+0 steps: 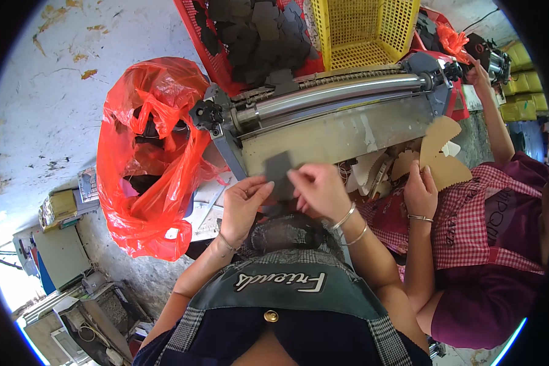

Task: Feeding shoe components through a roller machine to apply adhesive.

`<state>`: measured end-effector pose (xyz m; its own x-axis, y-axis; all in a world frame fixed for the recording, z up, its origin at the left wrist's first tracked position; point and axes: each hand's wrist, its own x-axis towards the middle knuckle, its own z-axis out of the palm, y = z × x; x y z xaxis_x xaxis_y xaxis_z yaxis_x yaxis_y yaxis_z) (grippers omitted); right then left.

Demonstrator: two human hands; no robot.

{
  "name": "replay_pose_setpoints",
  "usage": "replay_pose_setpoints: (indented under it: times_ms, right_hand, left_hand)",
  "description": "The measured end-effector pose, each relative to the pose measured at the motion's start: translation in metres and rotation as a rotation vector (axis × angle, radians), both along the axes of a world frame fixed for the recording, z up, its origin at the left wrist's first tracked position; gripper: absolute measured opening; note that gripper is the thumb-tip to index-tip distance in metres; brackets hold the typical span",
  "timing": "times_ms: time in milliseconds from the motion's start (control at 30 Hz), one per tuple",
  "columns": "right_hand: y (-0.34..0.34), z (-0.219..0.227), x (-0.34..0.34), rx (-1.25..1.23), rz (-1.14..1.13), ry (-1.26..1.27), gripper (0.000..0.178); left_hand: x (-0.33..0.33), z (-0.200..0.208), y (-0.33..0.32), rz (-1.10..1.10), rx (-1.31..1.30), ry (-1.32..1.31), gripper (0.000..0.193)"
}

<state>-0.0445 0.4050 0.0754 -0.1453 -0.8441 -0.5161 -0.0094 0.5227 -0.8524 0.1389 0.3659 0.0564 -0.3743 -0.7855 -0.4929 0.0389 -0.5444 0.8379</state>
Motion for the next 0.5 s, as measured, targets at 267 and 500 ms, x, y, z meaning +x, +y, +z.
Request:
replay_pose_setpoints:
  times_ms: [267, 500]
  right_hand:
    - [-0.033, -0.033, -0.025, -0.281, -0.380, 0.174, 0.031]
    - [0.050, -0.117, 0.013, 0.059, 0.453, 0.440, 0.041]
  left_hand:
    - [0.041, -0.051, 0.029, -0.475, -0.207, -0.377, 0.019]
    - [0.070, -0.162, 0.045, -0.262, -0.375, -0.640, 0.036]
